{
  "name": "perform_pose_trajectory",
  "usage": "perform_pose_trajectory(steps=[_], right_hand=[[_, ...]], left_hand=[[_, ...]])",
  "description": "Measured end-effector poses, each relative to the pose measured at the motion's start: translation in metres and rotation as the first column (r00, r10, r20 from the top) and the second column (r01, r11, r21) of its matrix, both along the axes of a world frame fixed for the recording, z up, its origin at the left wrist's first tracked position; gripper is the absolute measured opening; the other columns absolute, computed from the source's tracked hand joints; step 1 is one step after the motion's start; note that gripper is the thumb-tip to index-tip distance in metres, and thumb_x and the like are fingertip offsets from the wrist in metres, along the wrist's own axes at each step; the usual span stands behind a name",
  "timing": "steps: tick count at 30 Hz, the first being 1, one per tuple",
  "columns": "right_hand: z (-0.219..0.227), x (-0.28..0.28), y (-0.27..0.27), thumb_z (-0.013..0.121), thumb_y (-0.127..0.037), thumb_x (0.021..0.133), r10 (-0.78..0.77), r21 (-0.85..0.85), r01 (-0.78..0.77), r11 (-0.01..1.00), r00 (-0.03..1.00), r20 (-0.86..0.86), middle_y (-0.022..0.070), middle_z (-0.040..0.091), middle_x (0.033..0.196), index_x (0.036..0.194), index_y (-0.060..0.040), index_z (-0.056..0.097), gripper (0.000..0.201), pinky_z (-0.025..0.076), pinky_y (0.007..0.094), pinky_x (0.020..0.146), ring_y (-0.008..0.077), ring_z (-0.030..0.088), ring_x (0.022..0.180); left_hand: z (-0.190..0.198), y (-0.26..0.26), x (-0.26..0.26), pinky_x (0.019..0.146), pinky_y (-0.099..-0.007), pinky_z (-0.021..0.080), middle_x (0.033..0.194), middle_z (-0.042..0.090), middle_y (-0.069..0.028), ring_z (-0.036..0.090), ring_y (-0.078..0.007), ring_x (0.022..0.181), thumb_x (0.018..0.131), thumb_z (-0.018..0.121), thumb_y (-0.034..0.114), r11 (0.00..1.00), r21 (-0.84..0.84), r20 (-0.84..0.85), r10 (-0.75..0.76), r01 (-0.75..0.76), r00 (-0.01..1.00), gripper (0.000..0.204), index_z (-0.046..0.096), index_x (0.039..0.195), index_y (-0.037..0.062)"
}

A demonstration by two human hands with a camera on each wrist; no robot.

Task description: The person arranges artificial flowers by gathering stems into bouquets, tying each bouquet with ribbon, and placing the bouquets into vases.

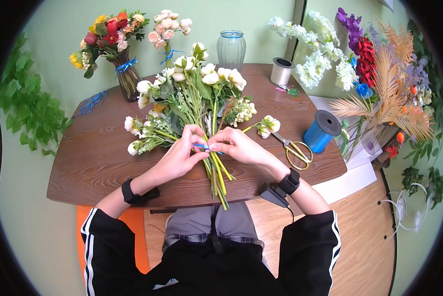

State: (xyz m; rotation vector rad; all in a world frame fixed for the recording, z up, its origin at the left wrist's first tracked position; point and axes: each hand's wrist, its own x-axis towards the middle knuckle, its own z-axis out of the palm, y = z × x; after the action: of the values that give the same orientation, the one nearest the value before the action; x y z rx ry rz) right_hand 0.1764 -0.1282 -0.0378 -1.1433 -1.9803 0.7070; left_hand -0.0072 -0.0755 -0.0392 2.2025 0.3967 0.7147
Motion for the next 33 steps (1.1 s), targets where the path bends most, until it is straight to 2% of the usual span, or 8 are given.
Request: perform_pose_trajectory(steps=[4, 7, 10, 11, 14, 18, 27, 33], right_hand=[[-0.004, 0.001, 0.002, 0.054, -0.018, 0.081, 0.015, -0.286, -0.082, 0.955, 0.973, -0.231, 0.0009, 0.058, 0.078, 0.090, 0.0007, 0.058, 0.021, 0.039, 0.0218, 0.070, 0.0069, 0.049, 0.076], [-0.005, 0.000, -0.003, 0.055, -0.016, 0.080, -0.043, -0.440, -0.133, 0.888, 0.929, -0.368, -0.0009, 0.059, 0.083, 0.093, -0.0005, 0.058, 0.021, 0.039, 0.0176, 0.070, 0.0030, 0.049, 0.074], [-0.005, 0.001, -0.005, 0.055, -0.015, 0.079, -0.105, -0.486, -0.132, 0.864, 0.897, -0.430, -0.0006, 0.059, 0.083, 0.094, -0.0009, 0.058, 0.021, 0.039, 0.0175, 0.071, 0.0028, 0.050, 0.076], [-0.007, 0.002, -0.004, 0.056, -0.016, 0.079, -0.114, -0.499, -0.146, 0.854, 0.884, -0.453, 0.0001, 0.060, 0.084, 0.093, -0.0016, 0.059, 0.021, 0.039, 0.0176, 0.073, 0.0032, 0.051, 0.077], [-0.006, 0.001, -0.004, 0.057, -0.017, 0.078, -0.133, -0.520, -0.146, 0.842, 0.877, -0.462, 0.0002, 0.060, 0.084, 0.092, -0.0020, 0.059, 0.021, 0.038, 0.0179, 0.074, 0.0038, 0.051, 0.077], [-0.008, 0.003, -0.001, 0.057, -0.018, 0.078, -0.144, -0.545, -0.141, 0.826, 0.883, -0.446, 0.0002, 0.060, 0.084, 0.090, -0.0028, 0.060, 0.020, 0.038, 0.0189, 0.075, 0.0042, 0.052, 0.077], [-0.007, 0.003, -0.001, 0.058, -0.015, 0.077, -0.169, -0.552, -0.140, 0.822, 0.866, -0.471, 0.0008, 0.060, 0.081, 0.086, -0.0023, 0.060, 0.016, 0.039, 0.0187, 0.073, 0.0052, 0.052, 0.076], [-0.003, 0.006, -0.001, 0.056, -0.011, 0.078, -0.116, -0.506, -0.134, 0.852, 0.894, -0.432, 0.0016, 0.060, 0.080, 0.086, -0.0002, 0.059, 0.014, 0.041, 0.0203, 0.072, 0.0065, 0.053, 0.075]], left_hand=[[0.004, -0.005, 0.002, 0.066, -0.0263, 0.043, 0.090, 0.043, -0.0092, 0.050, -0.0148, 0.077, 0.069, 0.065, 0.009, 0.987, -0.131, -0.023, 0.087, -0.089, 0.996, 0.058, 0.020, 0.107, 0.0025], [0.011, -0.004, 0.002, 0.068, -0.0304, 0.043, 0.094, 0.037, -0.0135, 0.047, -0.0232, 0.084, 0.060, 0.070, 0.007, 0.962, 0.028, 0.100, 0.268, -0.272, 0.958, 0.063, 0.028, 0.107, 0.0030], [0.009, -0.003, -0.004, 0.074, -0.0332, 0.040, 0.096, 0.034, -0.0129, 0.043, -0.0268, 0.089, 0.055, 0.073, 0.011, 0.926, 0.322, 0.042, 0.193, -0.196, 0.980, 0.059, 0.037, 0.102, 0.0058], [0.010, -0.009, -0.004, 0.077, -0.0351, 0.038, 0.095, 0.037, -0.0115, 0.041, -0.0283, 0.091, 0.056, 0.073, 0.014, 0.916, 0.346, 0.091, 0.184, -0.205, 0.979, 0.042, 0.047, 0.089, 0.0068], [0.009, -0.014, -0.005, 0.076, -0.0360, 0.037, 0.095, 0.040, -0.0100, 0.042, -0.0270, 0.092, 0.059, 0.070, 0.016, 0.787, 0.583, 0.080, 0.192, -0.202, 0.978, 0.032, 0.050, 0.082, 0.0063], [0.004, -0.015, 0.000, 0.078, -0.0373, 0.035, 0.097, 0.044, -0.0075, 0.042, -0.0258, 0.092, 0.063, 0.066, 0.021, 0.667, 0.708, 0.124, 0.209, -0.234, 0.970, 0.024, 0.052, 0.077, 0.0070], [0.000, -0.015, 0.006, 0.079, -0.0366, 0.035, 0.098, 0.048, -0.0053, 0.044, -0.0234, 0.092, 0.063, 0.061, 0.011, 0.595, 0.764, 0.144, 0.221, -0.251, 0.964, 0.014, 0.053, 0.072, 0.0048], [0.003, -0.014, -0.002, 0.082, -0.0381, 0.032, 0.102, 0.048, -0.0043, 0.041, -0.0250, 0.096, 0.063, 0.062, 0.012, 0.677, 0.711, 0.058, 0.214, -0.191, 0.975, 0.013, 0.051, 0.068, 0.0068]])
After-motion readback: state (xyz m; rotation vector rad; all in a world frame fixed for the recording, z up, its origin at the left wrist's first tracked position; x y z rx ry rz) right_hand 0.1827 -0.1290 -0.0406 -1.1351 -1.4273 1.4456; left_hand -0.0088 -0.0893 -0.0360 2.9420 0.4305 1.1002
